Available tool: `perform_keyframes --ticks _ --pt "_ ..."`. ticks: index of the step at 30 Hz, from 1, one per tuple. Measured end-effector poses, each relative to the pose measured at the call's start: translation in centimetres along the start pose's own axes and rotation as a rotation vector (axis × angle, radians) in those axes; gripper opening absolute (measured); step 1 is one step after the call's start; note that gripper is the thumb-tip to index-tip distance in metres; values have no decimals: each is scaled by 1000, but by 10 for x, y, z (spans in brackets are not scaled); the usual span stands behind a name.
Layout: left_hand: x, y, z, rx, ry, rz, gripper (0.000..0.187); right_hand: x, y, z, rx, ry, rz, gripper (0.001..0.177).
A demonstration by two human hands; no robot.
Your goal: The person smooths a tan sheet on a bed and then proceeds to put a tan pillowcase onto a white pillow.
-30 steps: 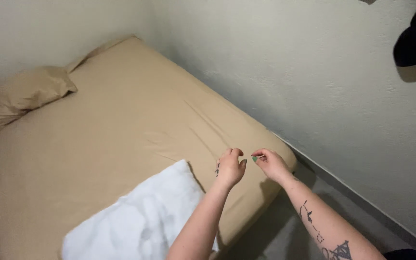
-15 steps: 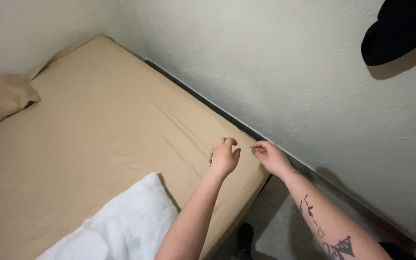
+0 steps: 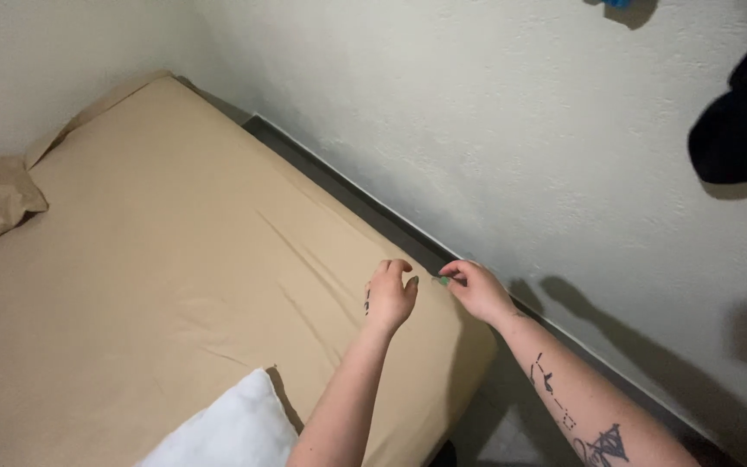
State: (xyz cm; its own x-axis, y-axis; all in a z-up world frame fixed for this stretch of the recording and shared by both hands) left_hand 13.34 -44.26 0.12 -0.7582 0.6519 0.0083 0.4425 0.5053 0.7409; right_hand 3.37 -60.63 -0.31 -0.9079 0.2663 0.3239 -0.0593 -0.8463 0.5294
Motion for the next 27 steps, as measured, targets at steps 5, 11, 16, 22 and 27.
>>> perform_keyframes --ticks 5,11,16,22,27 --pt "-32 3 8 -41 20 -28 28 -36 14 7 65 90 0 25" --pt "-61 7 -4 -57 83 -65 30 -72 43 15 65 134 70 25" --pt "-77 -3 -13 -55 150 -145 28 -106 70 8 118 285 95 25" --pt "-88 -21 -41 -44 246 -207 32 -130 103 0 226 216 243 24" --pt "-78 -39 -51 -25 326 -332 29 -126 112 7 221 324 361 26"
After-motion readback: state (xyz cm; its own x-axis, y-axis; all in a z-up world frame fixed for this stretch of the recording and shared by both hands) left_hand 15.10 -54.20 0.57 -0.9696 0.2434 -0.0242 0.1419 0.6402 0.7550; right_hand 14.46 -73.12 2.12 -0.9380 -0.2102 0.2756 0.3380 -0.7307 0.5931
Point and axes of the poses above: each hand's wrist, its own x-axis away from the middle knuckle, its own y-axis out of the back of the hand, z = x × y, the point moved 6 cm from there along -x, towards the middle knuckle, and after that the axes turned 12 degrees about z, right-handed, at the moved point
